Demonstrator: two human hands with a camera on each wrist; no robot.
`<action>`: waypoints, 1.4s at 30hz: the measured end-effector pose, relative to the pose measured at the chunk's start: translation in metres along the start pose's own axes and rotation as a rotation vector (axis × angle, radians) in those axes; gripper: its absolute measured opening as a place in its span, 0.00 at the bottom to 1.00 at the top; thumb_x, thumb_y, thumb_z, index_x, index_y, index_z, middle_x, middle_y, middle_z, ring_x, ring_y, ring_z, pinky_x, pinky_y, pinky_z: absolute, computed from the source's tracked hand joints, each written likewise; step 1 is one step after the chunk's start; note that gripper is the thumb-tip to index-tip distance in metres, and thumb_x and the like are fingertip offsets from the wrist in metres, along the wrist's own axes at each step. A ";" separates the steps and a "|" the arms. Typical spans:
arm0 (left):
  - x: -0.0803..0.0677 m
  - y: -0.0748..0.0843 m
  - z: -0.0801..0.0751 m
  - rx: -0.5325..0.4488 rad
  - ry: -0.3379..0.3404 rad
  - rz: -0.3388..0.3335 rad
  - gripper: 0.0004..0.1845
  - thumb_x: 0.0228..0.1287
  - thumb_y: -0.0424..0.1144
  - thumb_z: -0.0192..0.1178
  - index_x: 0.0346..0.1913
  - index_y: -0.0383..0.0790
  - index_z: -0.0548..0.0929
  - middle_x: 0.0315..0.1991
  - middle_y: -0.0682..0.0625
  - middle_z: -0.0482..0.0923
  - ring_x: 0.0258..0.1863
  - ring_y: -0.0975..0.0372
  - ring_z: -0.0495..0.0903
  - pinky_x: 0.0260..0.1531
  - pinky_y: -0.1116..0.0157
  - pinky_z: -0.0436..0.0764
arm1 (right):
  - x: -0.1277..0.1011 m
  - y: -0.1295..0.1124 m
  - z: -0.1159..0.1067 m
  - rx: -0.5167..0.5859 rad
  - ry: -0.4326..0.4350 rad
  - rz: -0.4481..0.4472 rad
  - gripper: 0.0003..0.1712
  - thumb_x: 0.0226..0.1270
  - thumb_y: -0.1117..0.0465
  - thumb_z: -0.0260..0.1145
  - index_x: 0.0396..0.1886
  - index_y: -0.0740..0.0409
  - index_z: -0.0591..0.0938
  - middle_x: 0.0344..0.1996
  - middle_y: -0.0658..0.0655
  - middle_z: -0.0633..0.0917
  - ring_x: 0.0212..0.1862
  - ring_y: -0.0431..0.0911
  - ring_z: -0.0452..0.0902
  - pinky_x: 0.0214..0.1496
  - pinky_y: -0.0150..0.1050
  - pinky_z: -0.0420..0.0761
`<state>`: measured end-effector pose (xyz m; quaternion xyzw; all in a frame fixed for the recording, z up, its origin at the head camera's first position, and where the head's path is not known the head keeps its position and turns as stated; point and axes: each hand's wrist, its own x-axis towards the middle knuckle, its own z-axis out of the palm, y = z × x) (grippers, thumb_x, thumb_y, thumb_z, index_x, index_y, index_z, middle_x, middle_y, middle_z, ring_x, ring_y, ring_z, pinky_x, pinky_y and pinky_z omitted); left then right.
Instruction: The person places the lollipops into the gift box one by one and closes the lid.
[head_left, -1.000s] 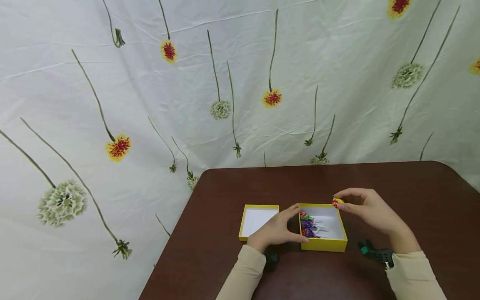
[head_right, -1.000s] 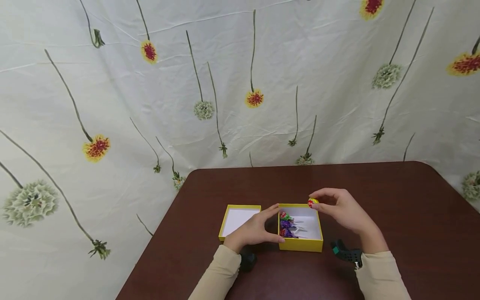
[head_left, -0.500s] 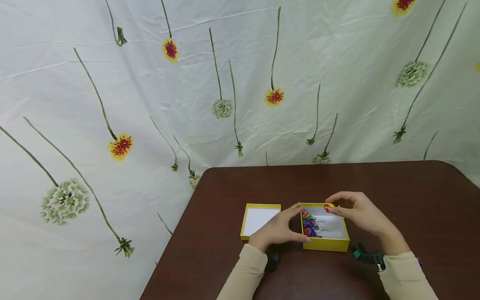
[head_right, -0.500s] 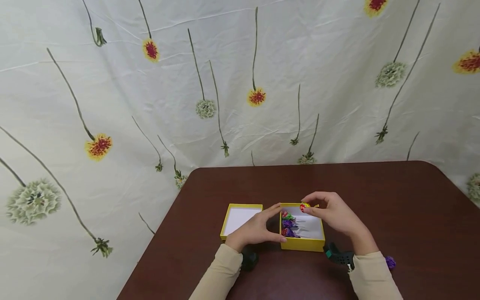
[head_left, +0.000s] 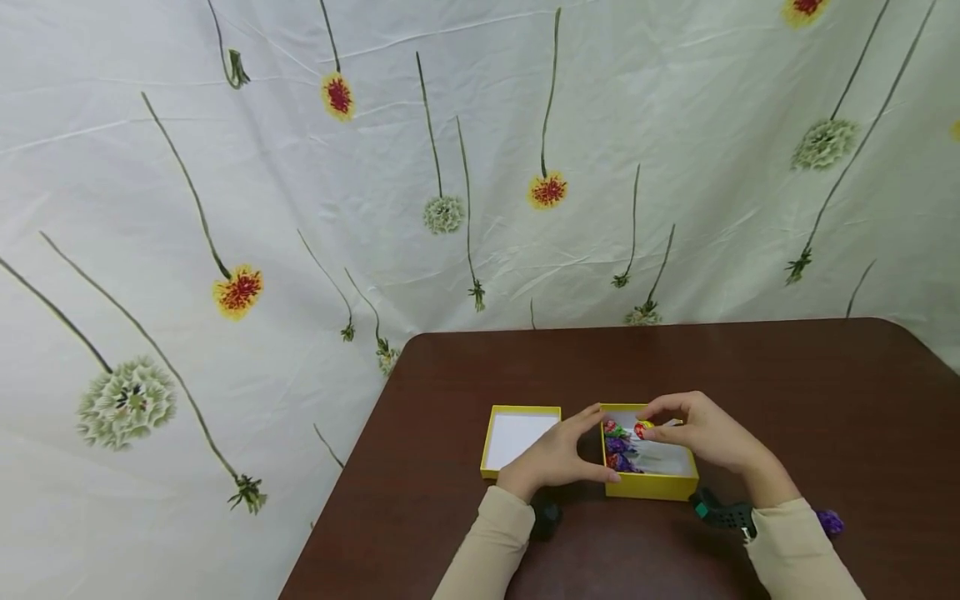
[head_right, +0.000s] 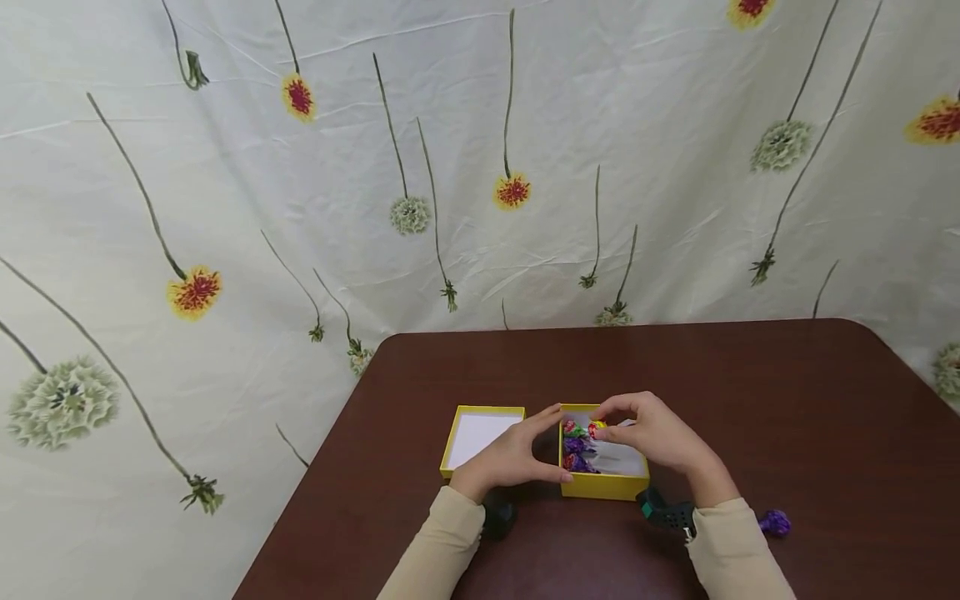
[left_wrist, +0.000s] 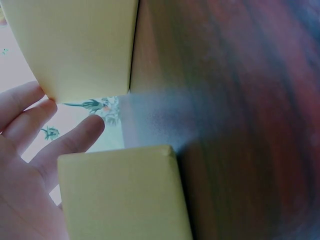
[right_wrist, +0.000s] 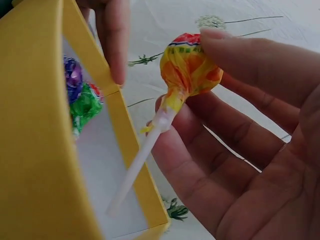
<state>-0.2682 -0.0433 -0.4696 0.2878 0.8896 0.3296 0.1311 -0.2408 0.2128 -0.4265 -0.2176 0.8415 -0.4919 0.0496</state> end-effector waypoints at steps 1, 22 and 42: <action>0.000 0.000 0.000 -0.003 -0.001 0.001 0.50 0.55 0.60 0.72 0.78 0.55 0.61 0.80 0.62 0.51 0.79 0.57 0.56 0.74 0.49 0.64 | 0.001 0.002 0.001 -0.002 -0.014 -0.005 0.15 0.68 0.59 0.69 0.48 0.65 0.86 0.45 0.60 0.87 0.45 0.42 0.80 0.42 0.34 0.84; 0.002 -0.001 0.003 -0.015 -0.003 0.017 0.50 0.56 0.59 0.72 0.78 0.54 0.60 0.80 0.59 0.51 0.79 0.57 0.56 0.73 0.51 0.65 | 0.006 0.015 0.017 0.007 -0.228 -0.014 0.06 0.65 0.63 0.71 0.39 0.61 0.86 0.35 0.55 0.86 0.36 0.42 0.79 0.39 0.34 0.84; 0.003 -0.001 0.002 -0.012 -0.005 0.028 0.50 0.56 0.58 0.72 0.79 0.52 0.60 0.81 0.55 0.52 0.79 0.55 0.56 0.74 0.50 0.64 | 0.004 0.008 0.013 0.011 -0.218 -0.024 0.05 0.66 0.67 0.69 0.39 0.64 0.86 0.36 0.58 0.87 0.36 0.39 0.80 0.41 0.30 0.84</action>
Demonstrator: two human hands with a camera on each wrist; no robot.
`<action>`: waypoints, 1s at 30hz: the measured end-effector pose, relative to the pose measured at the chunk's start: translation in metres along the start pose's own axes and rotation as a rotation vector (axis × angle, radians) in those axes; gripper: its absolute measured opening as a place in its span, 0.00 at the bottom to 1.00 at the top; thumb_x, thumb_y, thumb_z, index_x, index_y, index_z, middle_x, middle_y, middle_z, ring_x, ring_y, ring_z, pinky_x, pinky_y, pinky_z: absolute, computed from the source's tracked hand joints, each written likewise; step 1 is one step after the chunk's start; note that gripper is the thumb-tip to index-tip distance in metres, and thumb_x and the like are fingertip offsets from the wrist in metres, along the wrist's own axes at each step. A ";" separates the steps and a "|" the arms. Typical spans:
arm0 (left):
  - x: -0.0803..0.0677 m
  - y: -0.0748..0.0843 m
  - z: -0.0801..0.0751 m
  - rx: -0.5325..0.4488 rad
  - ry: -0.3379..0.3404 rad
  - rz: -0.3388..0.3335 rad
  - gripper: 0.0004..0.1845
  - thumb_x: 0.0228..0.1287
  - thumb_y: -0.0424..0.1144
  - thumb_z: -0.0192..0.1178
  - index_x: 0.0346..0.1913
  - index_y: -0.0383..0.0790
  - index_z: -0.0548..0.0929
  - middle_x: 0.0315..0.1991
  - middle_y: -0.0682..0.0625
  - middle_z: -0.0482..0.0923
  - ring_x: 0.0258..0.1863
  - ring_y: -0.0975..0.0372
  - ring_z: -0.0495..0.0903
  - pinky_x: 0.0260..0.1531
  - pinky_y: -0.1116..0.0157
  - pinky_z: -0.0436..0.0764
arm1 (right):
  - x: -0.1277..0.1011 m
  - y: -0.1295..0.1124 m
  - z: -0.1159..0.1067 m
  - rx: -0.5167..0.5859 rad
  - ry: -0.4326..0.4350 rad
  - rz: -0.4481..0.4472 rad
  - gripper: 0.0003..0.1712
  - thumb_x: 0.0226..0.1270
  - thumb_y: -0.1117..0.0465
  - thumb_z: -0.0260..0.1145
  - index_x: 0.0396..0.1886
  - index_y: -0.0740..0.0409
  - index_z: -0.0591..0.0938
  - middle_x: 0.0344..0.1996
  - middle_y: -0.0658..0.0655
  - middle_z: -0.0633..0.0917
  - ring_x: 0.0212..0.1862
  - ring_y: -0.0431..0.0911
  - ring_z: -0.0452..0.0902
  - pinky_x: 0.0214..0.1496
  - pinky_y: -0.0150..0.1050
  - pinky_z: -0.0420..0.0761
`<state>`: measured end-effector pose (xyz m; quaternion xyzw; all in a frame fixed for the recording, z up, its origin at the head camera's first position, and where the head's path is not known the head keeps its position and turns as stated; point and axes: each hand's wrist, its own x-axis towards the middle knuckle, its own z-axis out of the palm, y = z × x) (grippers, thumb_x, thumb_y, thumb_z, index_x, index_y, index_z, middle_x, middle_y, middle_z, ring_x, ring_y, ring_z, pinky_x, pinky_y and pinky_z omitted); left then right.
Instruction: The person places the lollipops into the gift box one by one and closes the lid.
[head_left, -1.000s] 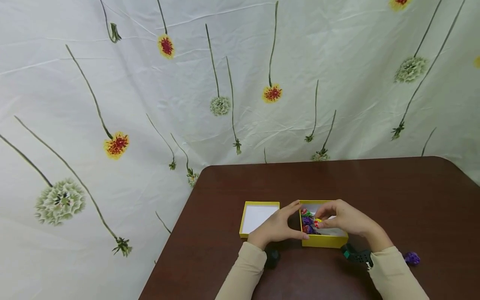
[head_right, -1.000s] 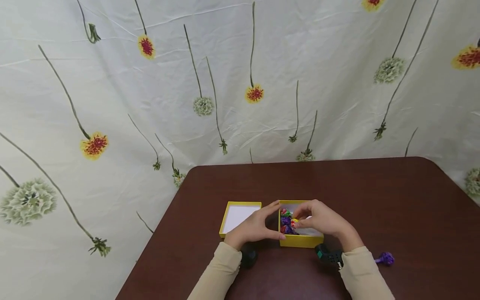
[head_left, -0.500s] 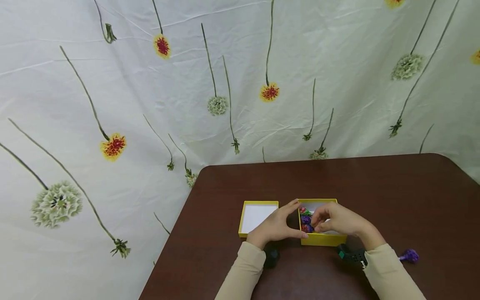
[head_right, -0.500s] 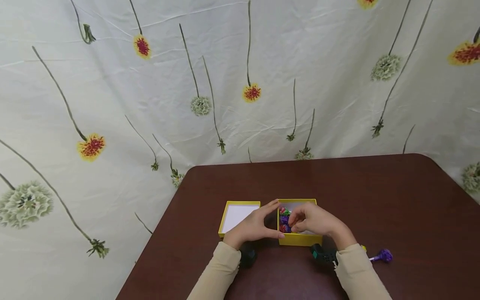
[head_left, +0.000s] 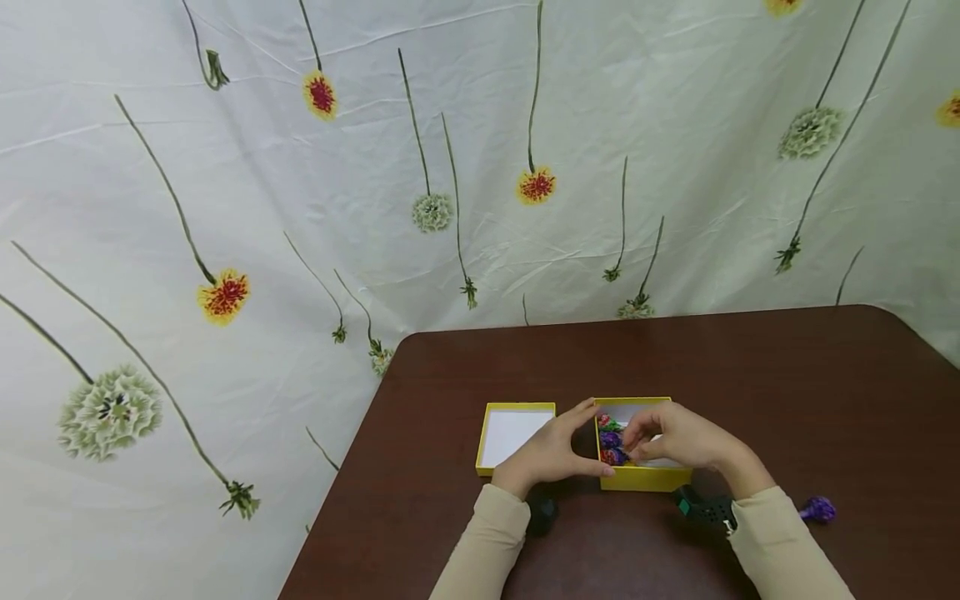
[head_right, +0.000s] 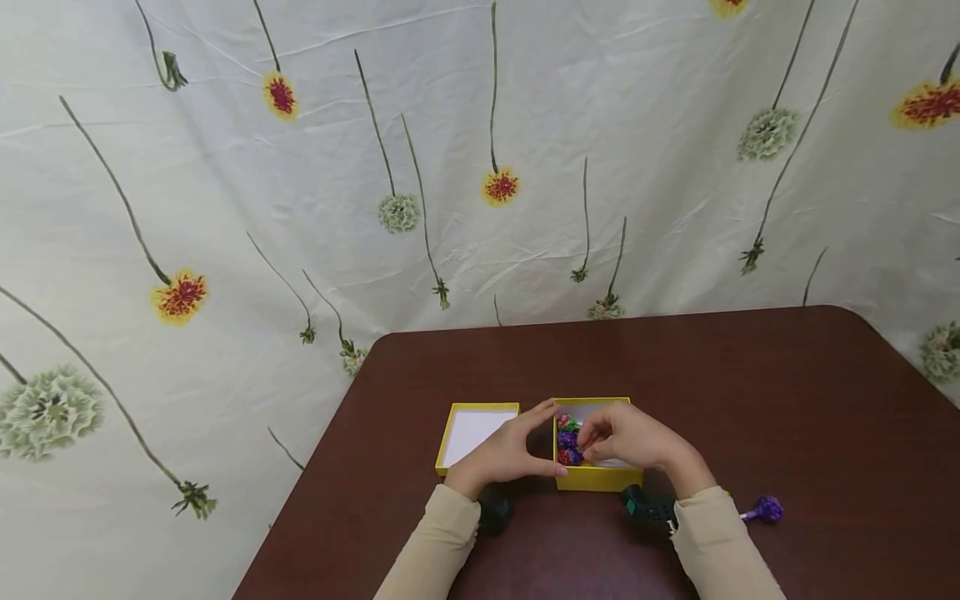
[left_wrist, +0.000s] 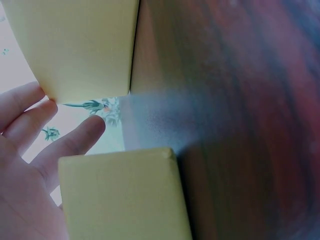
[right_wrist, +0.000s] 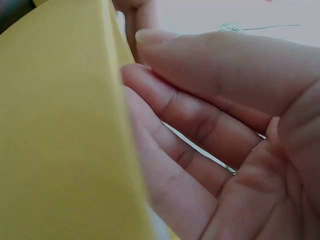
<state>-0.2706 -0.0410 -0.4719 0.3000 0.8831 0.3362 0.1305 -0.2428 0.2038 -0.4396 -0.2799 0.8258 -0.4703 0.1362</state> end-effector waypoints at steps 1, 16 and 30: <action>0.000 0.000 0.000 -0.001 0.002 -0.001 0.50 0.56 0.58 0.72 0.79 0.51 0.60 0.81 0.55 0.52 0.79 0.55 0.56 0.74 0.50 0.64 | 0.000 -0.001 -0.002 -0.009 0.005 0.001 0.05 0.67 0.66 0.68 0.39 0.64 0.86 0.36 0.58 0.87 0.36 0.39 0.80 0.41 0.30 0.83; -0.003 -0.001 -0.001 -0.006 -0.002 -0.011 0.50 0.56 0.58 0.73 0.78 0.57 0.59 0.80 0.62 0.50 0.79 0.57 0.54 0.75 0.48 0.62 | -0.054 0.001 -0.054 -0.084 0.236 0.168 0.16 0.67 0.59 0.70 0.49 0.65 0.83 0.45 0.60 0.86 0.41 0.40 0.84 0.41 0.34 0.84; -0.003 -0.001 -0.001 -0.002 -0.005 -0.005 0.50 0.55 0.58 0.73 0.79 0.54 0.60 0.81 0.60 0.51 0.79 0.57 0.55 0.75 0.48 0.61 | -0.101 0.032 -0.070 -0.152 0.133 0.196 0.17 0.70 0.62 0.66 0.51 0.71 0.81 0.42 0.49 0.86 0.39 0.27 0.78 0.38 0.30 0.83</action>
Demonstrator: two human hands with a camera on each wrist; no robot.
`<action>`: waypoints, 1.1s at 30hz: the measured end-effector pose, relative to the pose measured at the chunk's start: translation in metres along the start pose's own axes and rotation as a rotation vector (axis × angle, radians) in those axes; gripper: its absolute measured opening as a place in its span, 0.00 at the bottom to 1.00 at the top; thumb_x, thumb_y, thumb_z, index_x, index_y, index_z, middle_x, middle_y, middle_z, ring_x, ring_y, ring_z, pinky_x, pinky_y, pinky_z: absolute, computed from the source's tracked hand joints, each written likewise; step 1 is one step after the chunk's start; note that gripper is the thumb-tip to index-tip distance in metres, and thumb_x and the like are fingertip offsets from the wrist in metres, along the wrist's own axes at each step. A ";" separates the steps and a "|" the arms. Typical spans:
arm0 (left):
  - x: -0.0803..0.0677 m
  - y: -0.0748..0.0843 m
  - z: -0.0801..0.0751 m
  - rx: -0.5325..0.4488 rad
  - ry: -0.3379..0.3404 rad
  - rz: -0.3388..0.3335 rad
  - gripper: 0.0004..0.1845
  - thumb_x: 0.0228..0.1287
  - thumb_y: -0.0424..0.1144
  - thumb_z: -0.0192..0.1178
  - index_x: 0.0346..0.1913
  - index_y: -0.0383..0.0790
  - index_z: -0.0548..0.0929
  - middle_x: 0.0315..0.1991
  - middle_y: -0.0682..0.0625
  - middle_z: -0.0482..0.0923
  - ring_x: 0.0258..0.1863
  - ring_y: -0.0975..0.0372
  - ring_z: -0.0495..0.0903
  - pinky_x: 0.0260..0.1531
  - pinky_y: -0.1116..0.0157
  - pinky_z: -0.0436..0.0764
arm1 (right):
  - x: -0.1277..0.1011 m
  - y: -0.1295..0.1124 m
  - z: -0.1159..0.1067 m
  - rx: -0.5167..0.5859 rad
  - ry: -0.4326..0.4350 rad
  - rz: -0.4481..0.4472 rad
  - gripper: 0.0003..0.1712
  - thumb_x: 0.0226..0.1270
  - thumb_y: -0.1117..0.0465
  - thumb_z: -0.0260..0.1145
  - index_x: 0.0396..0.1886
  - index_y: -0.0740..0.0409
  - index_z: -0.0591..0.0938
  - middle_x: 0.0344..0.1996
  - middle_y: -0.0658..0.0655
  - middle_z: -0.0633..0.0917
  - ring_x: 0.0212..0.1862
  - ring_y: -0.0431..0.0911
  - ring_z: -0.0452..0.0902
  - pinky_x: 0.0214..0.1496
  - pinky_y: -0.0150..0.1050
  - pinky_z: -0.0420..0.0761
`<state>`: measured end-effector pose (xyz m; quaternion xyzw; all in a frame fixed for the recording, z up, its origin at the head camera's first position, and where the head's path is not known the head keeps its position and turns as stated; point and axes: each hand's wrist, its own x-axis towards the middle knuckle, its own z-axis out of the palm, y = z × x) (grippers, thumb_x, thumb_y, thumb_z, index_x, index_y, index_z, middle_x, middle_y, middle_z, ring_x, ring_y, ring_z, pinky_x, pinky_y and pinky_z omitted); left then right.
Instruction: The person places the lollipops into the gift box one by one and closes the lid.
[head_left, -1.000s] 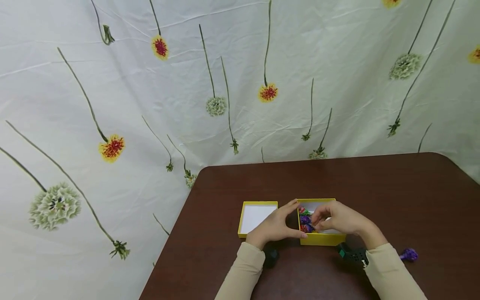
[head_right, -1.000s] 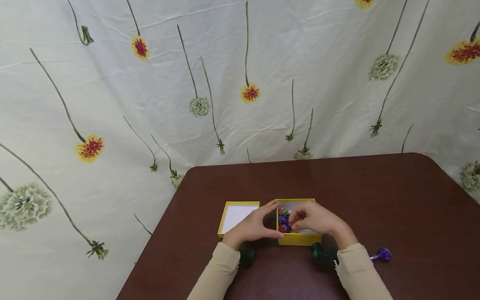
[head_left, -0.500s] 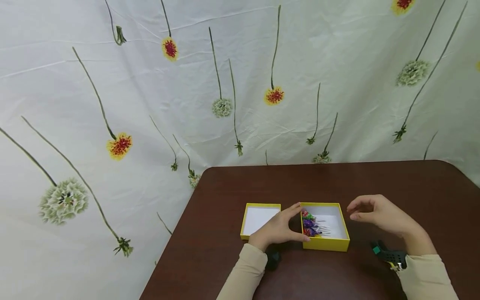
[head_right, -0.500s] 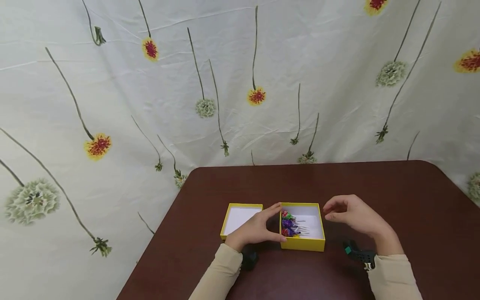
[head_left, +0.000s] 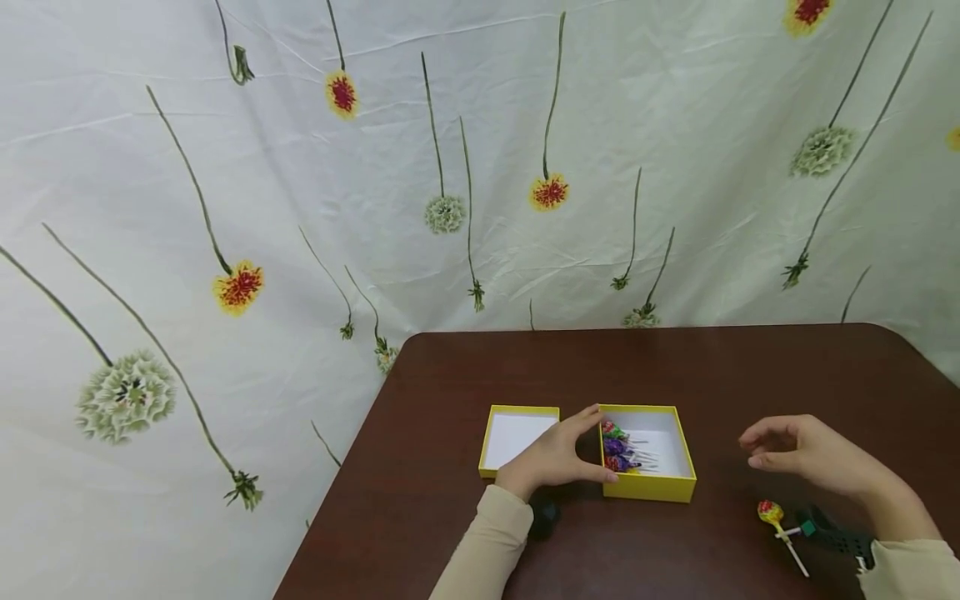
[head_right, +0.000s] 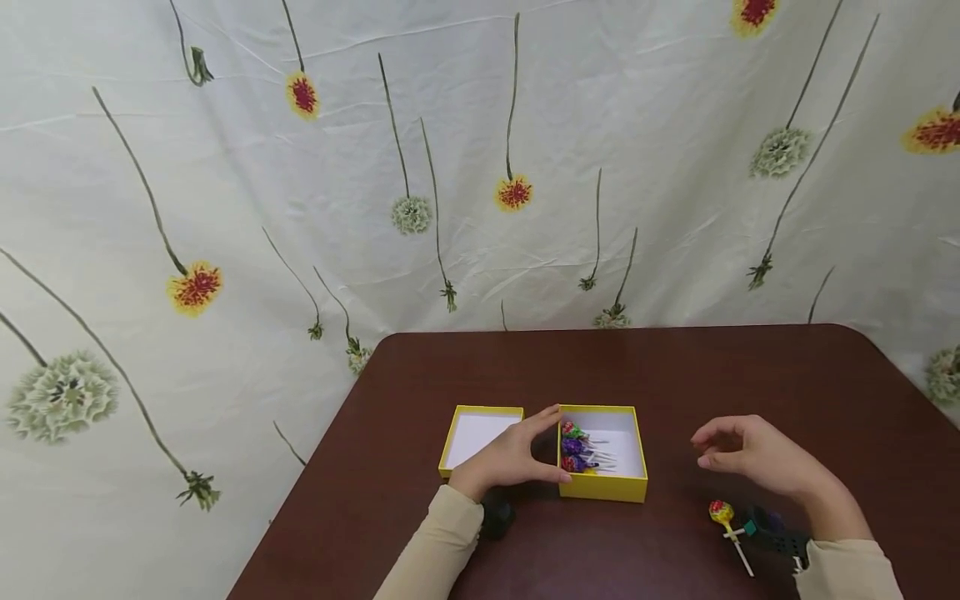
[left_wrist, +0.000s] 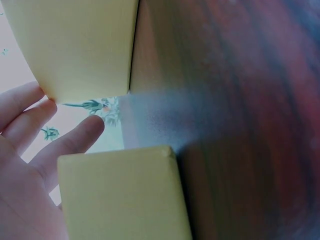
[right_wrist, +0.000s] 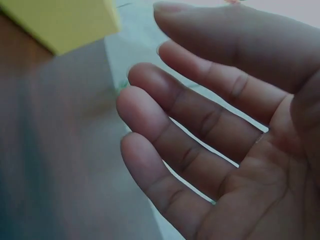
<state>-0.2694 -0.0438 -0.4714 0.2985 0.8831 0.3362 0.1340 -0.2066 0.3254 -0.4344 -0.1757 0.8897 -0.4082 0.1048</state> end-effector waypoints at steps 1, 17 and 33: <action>0.000 0.000 0.000 0.002 0.002 0.001 0.50 0.55 0.58 0.73 0.78 0.54 0.60 0.80 0.60 0.51 0.79 0.57 0.55 0.75 0.49 0.61 | -0.003 0.004 0.000 0.008 -0.015 0.002 0.17 0.71 0.63 0.66 0.52 0.71 0.81 0.43 0.49 0.86 0.40 0.27 0.78 0.38 0.30 0.83; -0.003 -0.001 -0.001 -0.025 0.003 -0.015 0.49 0.55 0.57 0.73 0.78 0.58 0.60 0.81 0.59 0.51 0.79 0.56 0.54 0.74 0.45 0.60 | -0.017 0.043 0.008 0.343 -0.281 -0.077 0.20 0.74 0.71 0.57 0.52 0.90 0.69 0.42 0.51 0.84 0.41 0.35 0.83 0.40 0.33 0.85; -0.001 0.001 0.000 -0.028 0.000 -0.014 0.49 0.56 0.57 0.73 0.78 0.58 0.60 0.80 0.63 0.50 0.79 0.57 0.54 0.75 0.45 0.59 | -0.022 0.048 0.023 0.236 -0.244 -0.075 0.13 0.69 0.68 0.65 0.43 0.79 0.79 0.34 0.40 0.84 0.33 0.31 0.78 0.32 0.32 0.80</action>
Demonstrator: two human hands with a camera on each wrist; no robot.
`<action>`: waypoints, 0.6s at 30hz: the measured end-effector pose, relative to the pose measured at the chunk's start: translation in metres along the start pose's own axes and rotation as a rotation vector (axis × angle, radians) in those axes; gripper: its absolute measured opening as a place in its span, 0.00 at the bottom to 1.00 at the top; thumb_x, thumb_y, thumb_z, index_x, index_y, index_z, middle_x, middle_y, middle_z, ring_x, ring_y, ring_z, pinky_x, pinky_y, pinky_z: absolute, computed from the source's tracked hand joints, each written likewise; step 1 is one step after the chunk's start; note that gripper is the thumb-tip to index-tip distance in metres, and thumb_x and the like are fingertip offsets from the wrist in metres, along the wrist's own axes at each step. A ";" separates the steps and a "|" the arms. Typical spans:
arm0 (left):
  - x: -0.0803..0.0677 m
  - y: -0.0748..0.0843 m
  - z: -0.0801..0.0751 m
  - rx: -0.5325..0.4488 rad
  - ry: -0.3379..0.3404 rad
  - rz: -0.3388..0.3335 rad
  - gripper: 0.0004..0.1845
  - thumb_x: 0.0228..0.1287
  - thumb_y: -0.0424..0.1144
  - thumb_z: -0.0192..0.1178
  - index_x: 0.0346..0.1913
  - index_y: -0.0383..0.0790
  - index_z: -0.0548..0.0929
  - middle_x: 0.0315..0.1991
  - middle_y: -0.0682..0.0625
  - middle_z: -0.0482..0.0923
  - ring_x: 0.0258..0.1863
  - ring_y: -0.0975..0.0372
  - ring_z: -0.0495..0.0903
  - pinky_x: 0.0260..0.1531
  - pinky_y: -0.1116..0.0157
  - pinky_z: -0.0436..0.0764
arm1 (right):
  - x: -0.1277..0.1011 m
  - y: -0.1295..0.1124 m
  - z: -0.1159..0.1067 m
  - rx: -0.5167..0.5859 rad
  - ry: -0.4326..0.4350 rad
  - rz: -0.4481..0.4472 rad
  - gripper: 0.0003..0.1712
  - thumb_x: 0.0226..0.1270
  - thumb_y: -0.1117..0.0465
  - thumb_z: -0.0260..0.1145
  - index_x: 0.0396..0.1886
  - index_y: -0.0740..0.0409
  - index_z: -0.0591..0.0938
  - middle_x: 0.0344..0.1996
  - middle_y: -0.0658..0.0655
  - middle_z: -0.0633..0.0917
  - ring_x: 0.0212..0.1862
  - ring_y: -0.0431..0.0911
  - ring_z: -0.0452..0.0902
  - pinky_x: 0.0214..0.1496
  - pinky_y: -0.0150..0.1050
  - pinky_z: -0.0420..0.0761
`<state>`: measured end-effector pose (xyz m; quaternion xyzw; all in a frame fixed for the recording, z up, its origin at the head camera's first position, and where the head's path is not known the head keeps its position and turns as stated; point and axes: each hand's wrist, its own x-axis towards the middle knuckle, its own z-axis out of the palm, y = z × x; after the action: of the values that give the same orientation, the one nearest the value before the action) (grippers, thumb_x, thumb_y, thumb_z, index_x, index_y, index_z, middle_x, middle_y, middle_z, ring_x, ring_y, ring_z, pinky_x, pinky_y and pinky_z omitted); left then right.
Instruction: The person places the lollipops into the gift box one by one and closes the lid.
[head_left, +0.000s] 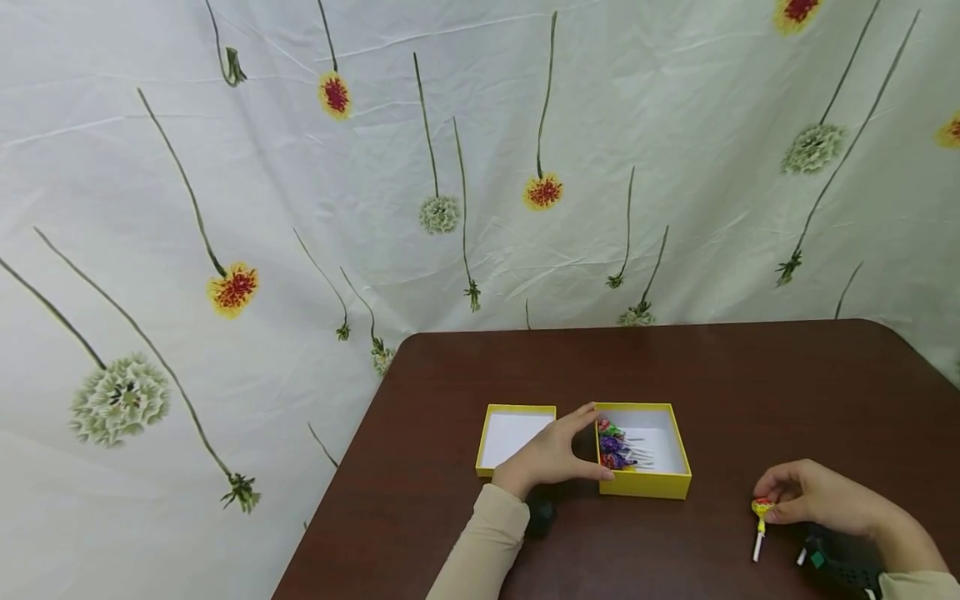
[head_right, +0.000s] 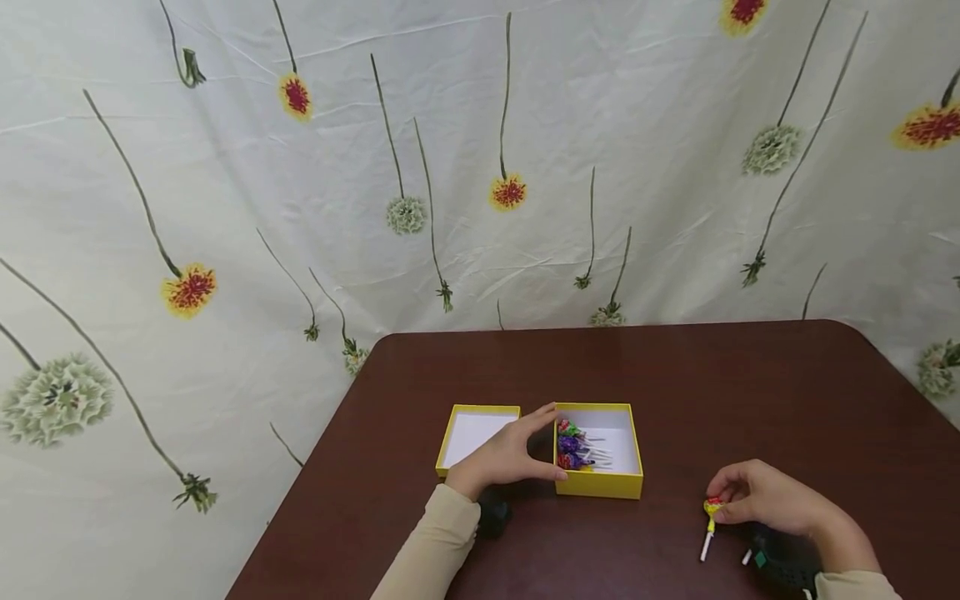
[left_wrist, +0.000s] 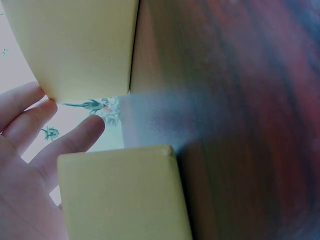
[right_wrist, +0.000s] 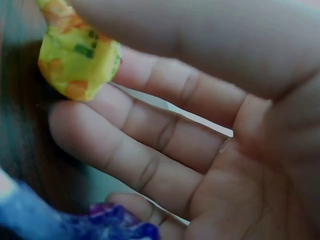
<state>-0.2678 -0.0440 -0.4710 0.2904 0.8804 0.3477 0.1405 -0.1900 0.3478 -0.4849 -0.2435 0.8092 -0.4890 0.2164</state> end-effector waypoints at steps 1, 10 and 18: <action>0.000 0.000 0.000 0.000 0.000 0.001 0.49 0.56 0.57 0.73 0.78 0.58 0.60 0.80 0.63 0.50 0.79 0.57 0.54 0.75 0.45 0.59 | 0.000 0.000 0.000 -0.002 0.003 0.006 0.13 0.69 0.68 0.65 0.43 0.78 0.79 0.34 0.40 0.84 0.33 0.31 0.78 0.32 0.32 0.80; 0.001 0.000 0.000 0.002 0.005 0.004 0.49 0.55 0.57 0.73 0.78 0.56 0.60 0.80 0.60 0.51 0.79 0.57 0.54 0.75 0.47 0.61 | 0.001 -0.002 0.000 -0.021 0.023 0.053 0.12 0.71 0.67 0.64 0.43 0.77 0.81 0.33 0.41 0.83 0.33 0.30 0.74 0.32 0.31 0.77; 0.001 -0.002 0.001 0.007 0.008 0.008 0.49 0.55 0.57 0.73 0.78 0.57 0.60 0.80 0.60 0.51 0.79 0.57 0.54 0.74 0.48 0.62 | -0.001 0.000 0.000 0.000 0.033 0.028 0.12 0.72 0.68 0.61 0.43 0.78 0.80 0.34 0.41 0.85 0.35 0.30 0.77 0.34 0.31 0.79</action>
<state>-0.2693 -0.0438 -0.4729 0.2930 0.8809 0.3465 0.1346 -0.1891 0.3488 -0.4849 -0.2240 0.8160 -0.4897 0.2101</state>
